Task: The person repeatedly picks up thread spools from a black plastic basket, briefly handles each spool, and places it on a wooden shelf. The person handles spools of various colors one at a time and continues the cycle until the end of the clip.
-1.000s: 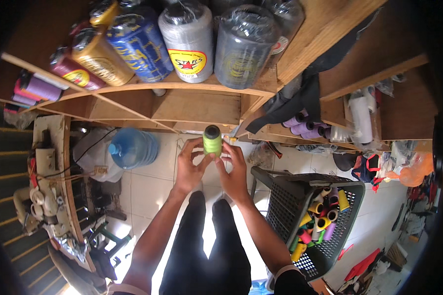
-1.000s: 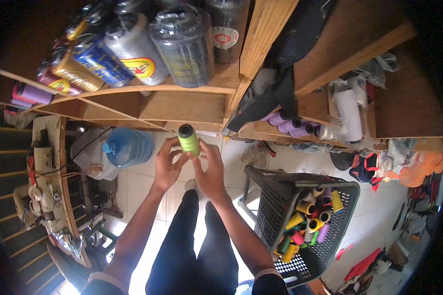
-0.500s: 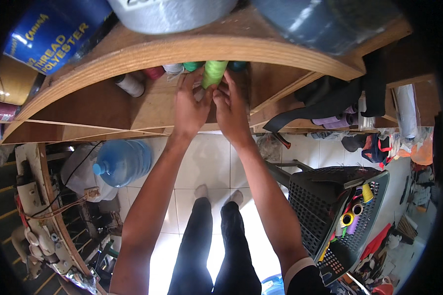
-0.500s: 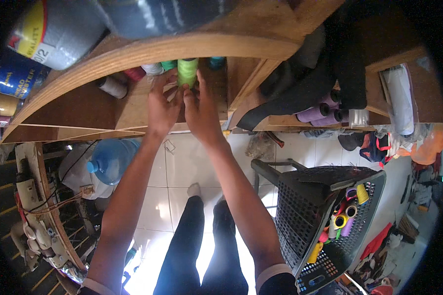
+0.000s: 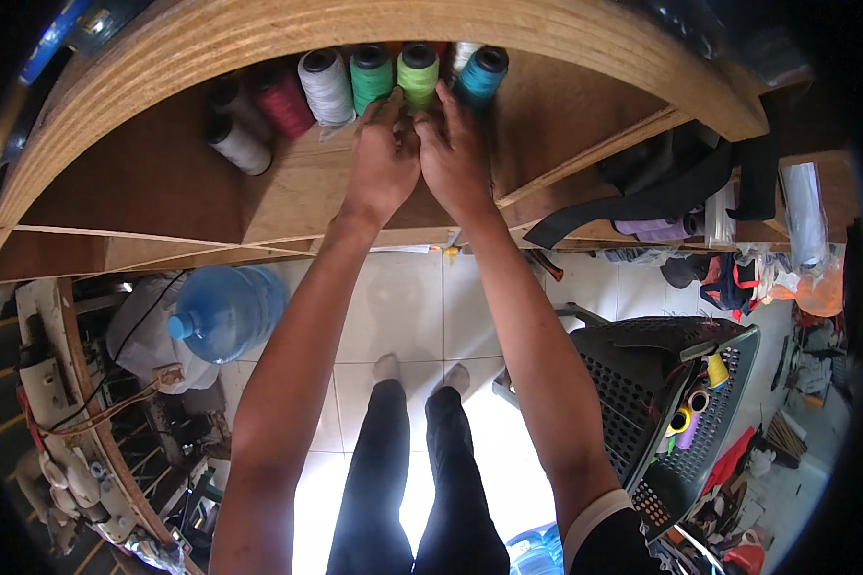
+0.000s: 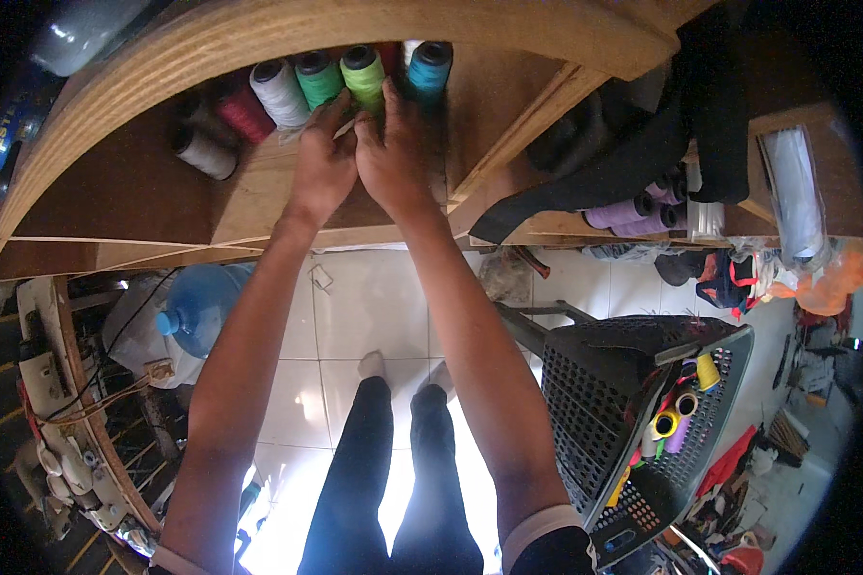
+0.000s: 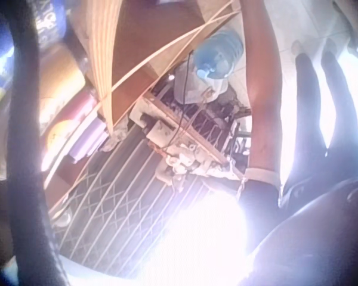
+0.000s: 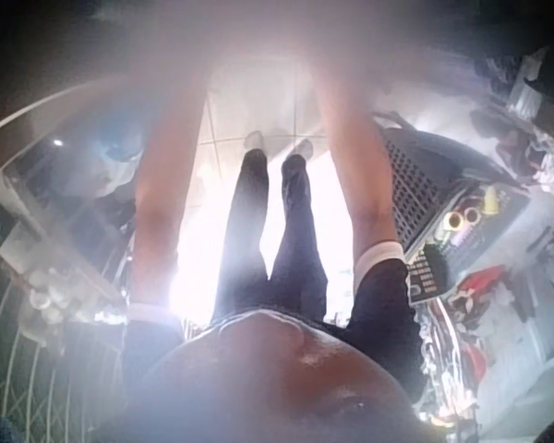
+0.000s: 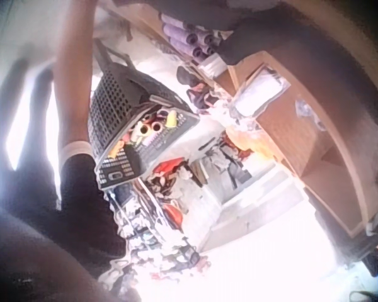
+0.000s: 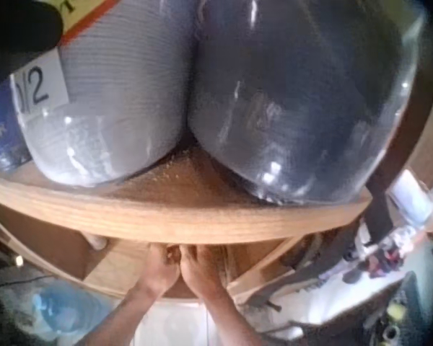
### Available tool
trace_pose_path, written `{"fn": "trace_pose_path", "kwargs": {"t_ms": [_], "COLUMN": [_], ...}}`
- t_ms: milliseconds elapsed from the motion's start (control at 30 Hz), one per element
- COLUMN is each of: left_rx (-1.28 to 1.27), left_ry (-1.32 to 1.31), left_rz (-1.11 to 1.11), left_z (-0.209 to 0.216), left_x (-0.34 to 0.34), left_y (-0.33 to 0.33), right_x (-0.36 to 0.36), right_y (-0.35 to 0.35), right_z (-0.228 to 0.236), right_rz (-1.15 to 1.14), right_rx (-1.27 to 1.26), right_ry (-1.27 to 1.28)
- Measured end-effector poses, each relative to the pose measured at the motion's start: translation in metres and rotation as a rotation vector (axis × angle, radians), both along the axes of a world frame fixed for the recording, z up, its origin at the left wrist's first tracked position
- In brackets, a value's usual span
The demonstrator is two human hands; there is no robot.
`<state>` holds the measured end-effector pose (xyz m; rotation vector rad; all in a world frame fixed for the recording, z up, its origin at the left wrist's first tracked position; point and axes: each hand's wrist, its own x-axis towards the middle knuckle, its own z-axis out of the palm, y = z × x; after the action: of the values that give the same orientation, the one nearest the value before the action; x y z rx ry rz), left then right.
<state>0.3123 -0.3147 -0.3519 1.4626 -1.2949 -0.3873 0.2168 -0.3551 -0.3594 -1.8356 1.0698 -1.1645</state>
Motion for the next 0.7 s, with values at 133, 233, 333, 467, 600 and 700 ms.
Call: {"fn": "trace_pose_path", "kwargs": {"t_ms": [133,233,333,467,600,700], "left_rx": [-0.011,-0.013,0.002,0.05,0.002,0.005], "left_ry": [-0.005,-0.002,0.009,0.007,-0.014,0.017], "left_rz": [-0.019,0.001,0.028,0.014,0.021,-0.006], "left_z": [0.0,-0.004,-0.008,-0.008,-0.01,-0.01], "left_x": [-0.003,-0.005,-0.006,-0.005,-0.005,-0.005], "left_y": [-0.002,-0.003,-0.003,-0.002,-0.004,-0.005], "right_x": [-0.001,0.0,0.001,-0.001,-0.001,0.0], "right_y": [-0.003,-0.007,-0.007,-0.004,-0.002,-0.001], "right_z": [-0.005,-0.012,-0.015,-0.012,-0.007,-0.002], "right_rz": [-0.007,0.008,0.016,0.038,0.054,0.032], "right_rx": [0.013,0.03,0.064,0.149,0.201,0.178], "right_ry": [-0.026,-0.078,-0.102,-0.118,-0.161,-0.189]}}
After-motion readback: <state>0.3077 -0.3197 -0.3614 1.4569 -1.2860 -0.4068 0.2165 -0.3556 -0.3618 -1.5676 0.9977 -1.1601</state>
